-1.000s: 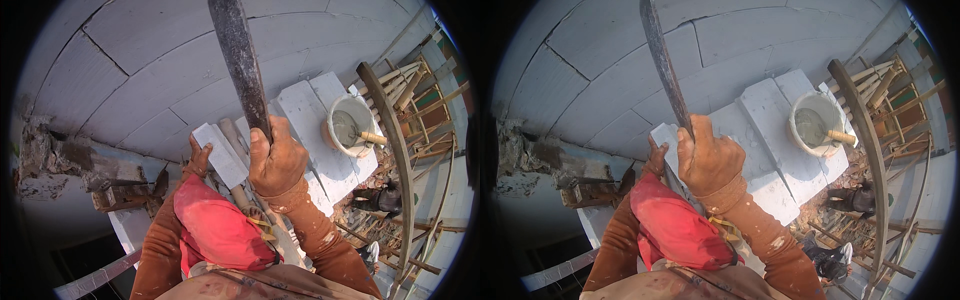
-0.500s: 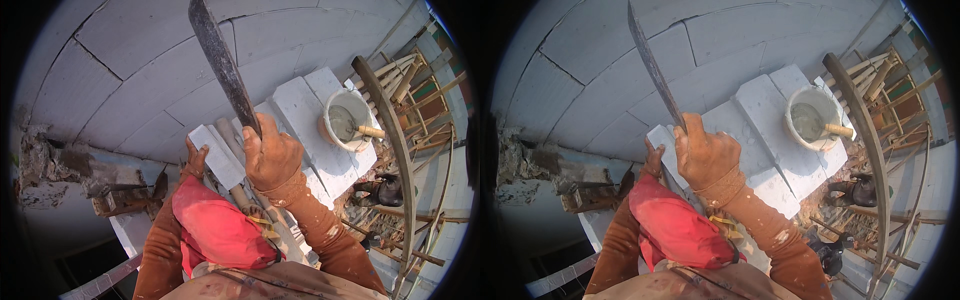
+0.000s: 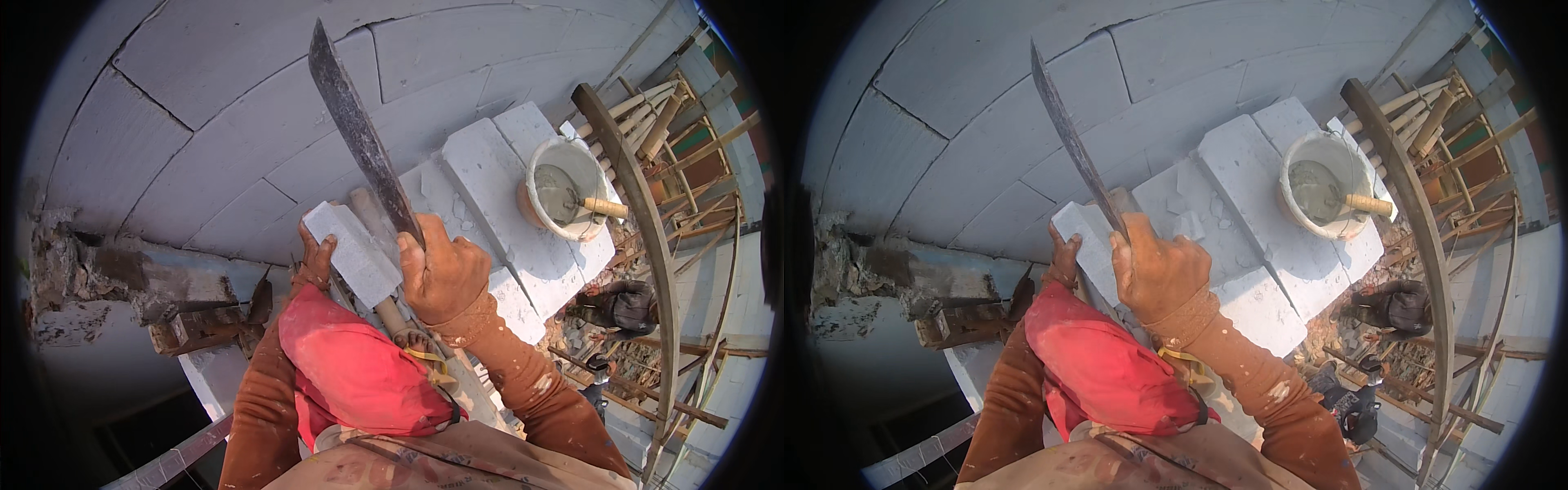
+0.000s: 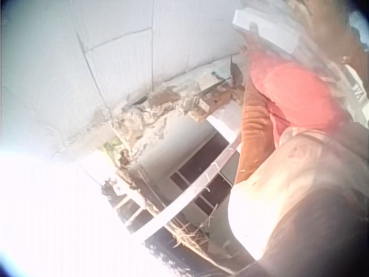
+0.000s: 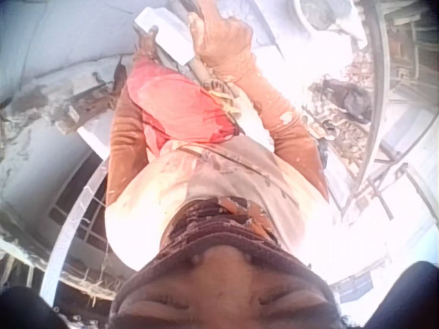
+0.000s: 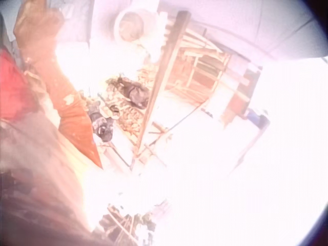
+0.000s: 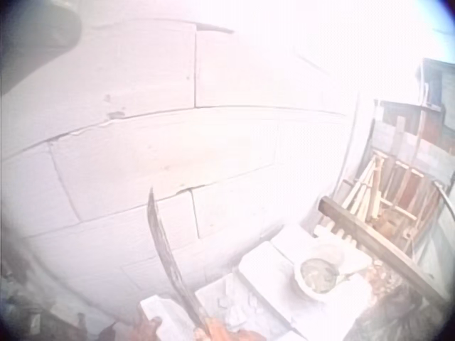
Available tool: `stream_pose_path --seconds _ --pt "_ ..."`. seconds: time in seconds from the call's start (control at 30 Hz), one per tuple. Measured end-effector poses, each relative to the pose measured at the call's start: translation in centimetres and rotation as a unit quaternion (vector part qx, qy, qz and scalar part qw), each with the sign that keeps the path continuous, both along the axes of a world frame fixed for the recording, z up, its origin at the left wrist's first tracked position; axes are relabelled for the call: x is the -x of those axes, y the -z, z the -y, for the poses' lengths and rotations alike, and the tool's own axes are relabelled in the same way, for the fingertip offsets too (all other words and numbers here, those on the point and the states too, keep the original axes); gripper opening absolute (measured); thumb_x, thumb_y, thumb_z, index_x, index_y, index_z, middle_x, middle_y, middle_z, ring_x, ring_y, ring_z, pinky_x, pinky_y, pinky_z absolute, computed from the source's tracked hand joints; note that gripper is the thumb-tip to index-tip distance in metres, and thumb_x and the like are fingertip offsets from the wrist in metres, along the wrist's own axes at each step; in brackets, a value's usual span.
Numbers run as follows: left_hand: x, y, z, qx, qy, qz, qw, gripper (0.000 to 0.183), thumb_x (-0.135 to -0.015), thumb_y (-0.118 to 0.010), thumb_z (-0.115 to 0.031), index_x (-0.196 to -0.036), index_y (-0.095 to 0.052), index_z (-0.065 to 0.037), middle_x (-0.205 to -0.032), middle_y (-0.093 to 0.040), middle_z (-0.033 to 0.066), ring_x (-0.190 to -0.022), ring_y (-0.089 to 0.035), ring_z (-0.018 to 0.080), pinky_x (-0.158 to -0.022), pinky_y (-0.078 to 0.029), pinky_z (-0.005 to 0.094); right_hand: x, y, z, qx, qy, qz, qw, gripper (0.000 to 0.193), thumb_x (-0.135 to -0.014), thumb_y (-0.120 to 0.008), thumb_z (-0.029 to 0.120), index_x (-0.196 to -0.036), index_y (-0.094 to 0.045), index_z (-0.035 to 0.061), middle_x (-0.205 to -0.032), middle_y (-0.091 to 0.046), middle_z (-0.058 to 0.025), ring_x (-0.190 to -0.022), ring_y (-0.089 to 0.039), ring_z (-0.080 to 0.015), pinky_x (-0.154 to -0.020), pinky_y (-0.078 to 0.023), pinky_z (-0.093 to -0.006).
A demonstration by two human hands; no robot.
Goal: The person uses a cleaver-like tool to score and cut lightweight concrete blocks on a construction site.
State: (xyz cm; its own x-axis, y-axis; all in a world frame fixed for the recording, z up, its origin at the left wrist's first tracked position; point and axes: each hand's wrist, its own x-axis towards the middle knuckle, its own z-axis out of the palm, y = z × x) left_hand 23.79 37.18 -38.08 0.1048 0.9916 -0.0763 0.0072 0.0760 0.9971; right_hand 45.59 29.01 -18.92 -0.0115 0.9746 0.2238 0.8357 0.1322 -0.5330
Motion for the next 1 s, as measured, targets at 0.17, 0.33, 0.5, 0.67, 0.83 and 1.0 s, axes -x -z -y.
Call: stream_pose_path --seconds 0.17,0.33,0.5,0.67,0.83,1.0 --pt "-0.7 -0.2 -0.1 0.012 0.058 0.095 0.994 0.069 -0.08 -0.046 -0.021 -0.139 -0.014 -0.009 -0.123 -0.045 0.0161 -0.109 -0.051 0.0258 -0.094 -0.044 0.0384 -0.3 2.2 1.1 -0.225 0.051 -0.181 0.956 0.023 -0.082 -0.059 0.011 -0.1 -0.051 -0.002 -0.065 -0.06 -0.0108 -0.05 -0.059 -0.0297 -0.051 -0.047 -0.036" --pt "1.3 4.0 -0.1 0.033 0.018 0.02 0.999 0.068 -0.08 -0.047 -0.022 -0.139 -0.016 -0.009 -0.125 -0.043 0.0141 -0.112 -0.048 0.024 -0.098 -0.039 0.0364 0.5 12.8 4.1 0.118 -0.036 0.077 0.989 0.03 -0.083 -0.058 0.016 -0.109 -0.049 0.0054 -0.053 -0.057 -0.0121 -0.049 -0.057 -0.0336 -0.052 -0.048 -0.0401" --pt "0.6 2.0 0.0 0.016 0.007 0.011 1.0 0.066 -0.083 -0.044 -0.015 -0.14 -0.011 -0.008 -0.122 -0.047 0.015 -0.106 -0.052 0.0239 -0.094 -0.044 0.0358 -0.4 2.6 2.0 0.0 0.004 -0.019 1.0 0.018 -0.084 -0.059 0.017 -0.095 -0.053 0.0032 -0.062 -0.06 -0.0157 -0.051 -0.06 -0.0309 -0.051 -0.047 -0.0373" --pt "0.2 -0.1 0.4 0.057 0.029 0.034 0.997 0.066 -0.081 -0.044 -0.02 -0.14 -0.014 -0.011 -0.124 -0.045 0.0153 -0.111 -0.049 0.0252 -0.095 -0.042 0.0366 -0.8 2.7 1.5 -0.336 0.05 -0.229 0.912 0.017 -0.083 -0.06 0.012 -0.089 -0.053 -0.0027 -0.061 -0.056 -0.0114 -0.049 -0.056 -0.0279 -0.049 -0.045 -0.0347" --pt "-0.3 1.9 -0.8 0.067 0.004 0.039 0.997 0.066 -0.083 -0.044 -0.015 -0.14 -0.012 -0.008 -0.12 -0.047 0.0156 -0.106 -0.053 0.0248 -0.093 -0.045 0.0356 0.4 14.4 6.5 0.135 0.003 0.077 0.988 0.017 -0.085 -0.058 0.02 -0.091 -0.053 0.0053 -0.057 -0.057 -0.0137 -0.048 -0.058 -0.0293 -0.05 -0.047 -0.0381" --pt "-0.3 -0.2 0.5 0.05 0.021 0.042 0.998 0.064 -0.083 -0.045 -0.018 -0.138 -0.015 -0.008 -0.12 -0.047 0.0162 -0.103 -0.055 0.0255 -0.091 -0.047 0.0367 -1.6 5.7 3.7 0.025 0.013 0.014 0.999 0.02 -0.085 -0.058 0.02 -0.097 -0.055 0.0052 -0.057 -0.059 -0.0115 -0.048 -0.058 -0.0312 -0.054 -0.049 -0.0391"
